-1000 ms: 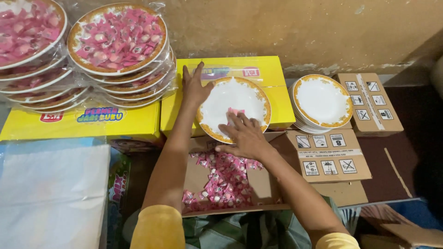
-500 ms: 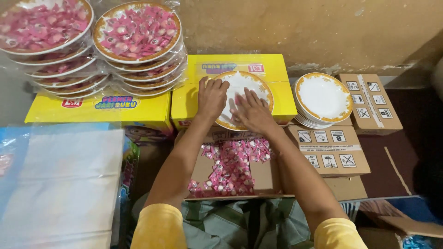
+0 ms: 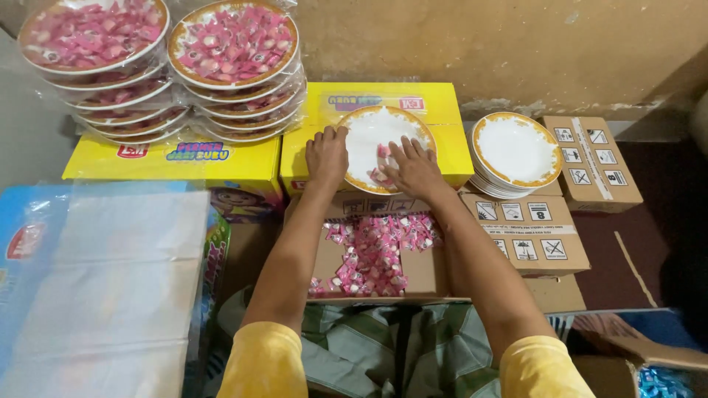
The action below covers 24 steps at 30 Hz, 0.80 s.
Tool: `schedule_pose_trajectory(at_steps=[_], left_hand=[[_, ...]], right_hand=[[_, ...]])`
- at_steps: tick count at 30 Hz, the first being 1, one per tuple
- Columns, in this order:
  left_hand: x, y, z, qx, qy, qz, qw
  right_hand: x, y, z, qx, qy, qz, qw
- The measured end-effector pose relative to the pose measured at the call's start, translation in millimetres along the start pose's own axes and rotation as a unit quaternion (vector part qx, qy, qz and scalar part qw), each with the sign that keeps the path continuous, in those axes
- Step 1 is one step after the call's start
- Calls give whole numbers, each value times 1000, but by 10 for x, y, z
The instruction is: Filling a plastic bag with candies and arranging them neatly on a plate.
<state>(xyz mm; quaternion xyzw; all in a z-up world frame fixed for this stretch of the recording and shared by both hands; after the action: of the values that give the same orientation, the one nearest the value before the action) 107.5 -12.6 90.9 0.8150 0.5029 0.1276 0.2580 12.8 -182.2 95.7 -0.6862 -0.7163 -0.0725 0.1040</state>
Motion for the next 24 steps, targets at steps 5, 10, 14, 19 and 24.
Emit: schedule_pose_trajectory(at_steps=[5, 10, 14, 19, 24], left_hand=[[137, -210, -149, 23, -94, -54, 994], [385, -683, -484, -169, -253, -180, 935], [302, -1487, -291, -188, -267, -230, 917], [-43, -2550, 2147, 318, -162, -130, 925], [-194, -2787, 799, 540, -15, -46, 840]], right_hand=[[-125, -201, 44, -19, 5, -9, 1000], [-58, -720, -208, -275, 66, -111, 953], [-704, -1041, 656, -452, 184, -120, 865], [-1191, -747, 2328, -57, 226, 141, 962], [-571, -1045, 2886, 172, 158, -16, 972]])
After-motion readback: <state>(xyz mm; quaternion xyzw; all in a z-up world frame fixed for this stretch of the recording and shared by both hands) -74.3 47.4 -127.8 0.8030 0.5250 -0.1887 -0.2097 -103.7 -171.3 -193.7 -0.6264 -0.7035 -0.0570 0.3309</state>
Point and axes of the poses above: each hand's wrist, its own y-axis towards the middle knuckle, its own z-axis out of the palm, x = y × z, the point moved 8 cm from there along y, towards the middle knuckle, and after that the axes turned 7 degrees about y, right-handed, at the moved point
